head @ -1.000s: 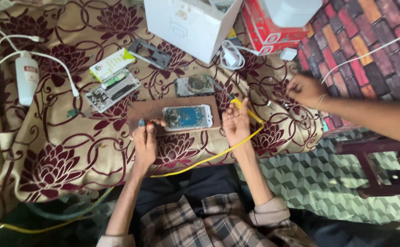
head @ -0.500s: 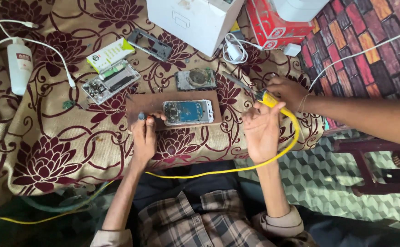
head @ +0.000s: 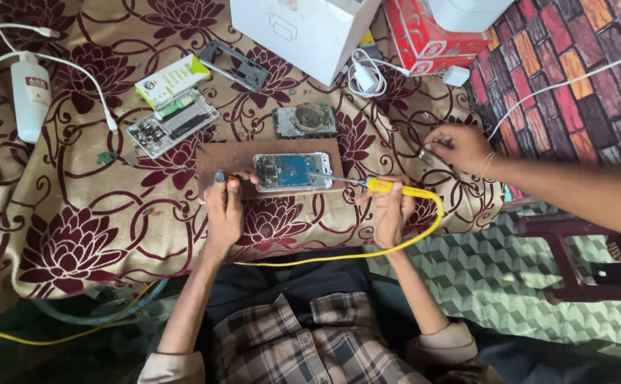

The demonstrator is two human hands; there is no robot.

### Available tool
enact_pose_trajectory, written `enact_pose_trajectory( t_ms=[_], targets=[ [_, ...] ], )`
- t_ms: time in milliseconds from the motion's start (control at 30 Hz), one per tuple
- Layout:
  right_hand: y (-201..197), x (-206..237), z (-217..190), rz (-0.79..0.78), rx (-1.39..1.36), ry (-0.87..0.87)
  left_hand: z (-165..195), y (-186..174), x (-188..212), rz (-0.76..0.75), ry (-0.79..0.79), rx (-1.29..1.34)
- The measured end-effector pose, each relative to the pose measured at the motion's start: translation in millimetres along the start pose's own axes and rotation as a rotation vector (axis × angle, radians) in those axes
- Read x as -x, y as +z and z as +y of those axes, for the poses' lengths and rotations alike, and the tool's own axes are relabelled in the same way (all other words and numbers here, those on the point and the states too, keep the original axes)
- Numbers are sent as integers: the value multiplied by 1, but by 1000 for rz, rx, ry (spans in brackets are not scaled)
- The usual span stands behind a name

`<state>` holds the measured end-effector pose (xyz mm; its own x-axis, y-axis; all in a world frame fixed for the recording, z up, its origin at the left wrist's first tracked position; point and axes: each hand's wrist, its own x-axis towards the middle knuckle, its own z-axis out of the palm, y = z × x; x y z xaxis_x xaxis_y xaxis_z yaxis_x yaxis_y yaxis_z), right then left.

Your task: The person uses a yellow hot air gun to apply heat to a disassembled smartphone motherboard while holding a screwdriver in the other hand. The person repeatedly directs the airflow across the circuit board surface, occasionally adjusting the device's position on a small wooden board.

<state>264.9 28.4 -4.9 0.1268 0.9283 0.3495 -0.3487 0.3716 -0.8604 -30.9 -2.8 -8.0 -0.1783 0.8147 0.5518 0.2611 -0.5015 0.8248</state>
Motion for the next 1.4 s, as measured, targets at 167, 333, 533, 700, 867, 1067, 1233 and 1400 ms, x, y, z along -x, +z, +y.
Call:
enact_pose_trajectory(
  t_ms=[167, 333, 533, 700, 867, 1067, 1233, 1400],
  targets=[
    [-8, 7, 5, 89, -348, 253, 7, -1, -4, 11, 28, 15],
    [-4, 8, 0, 84, -332, 291, 13, -2, -4, -1, -95, -78],
    [-12, 0, -2, -14, -482, 323, 15, 0, -8, 1, -94, -24],
    [-14, 4, 1, -27, -437, 320, 13, -3, -6, -2, -45, -28],
    [-10, 5, -3, 6, -353, 339, 11, -1, -8, 0, -66, -27],
    [3, -9, -16, 49, -298, 371, 8, 4, -8, 10, 44, 121],
    [4, -14, 0, 179, -246, 266, 5, 2, -3, 14, -44, -21],
    [8, -8, 15, 479, -250, 186, 8, -2, -1, 19, 55, -200]
  ],
)
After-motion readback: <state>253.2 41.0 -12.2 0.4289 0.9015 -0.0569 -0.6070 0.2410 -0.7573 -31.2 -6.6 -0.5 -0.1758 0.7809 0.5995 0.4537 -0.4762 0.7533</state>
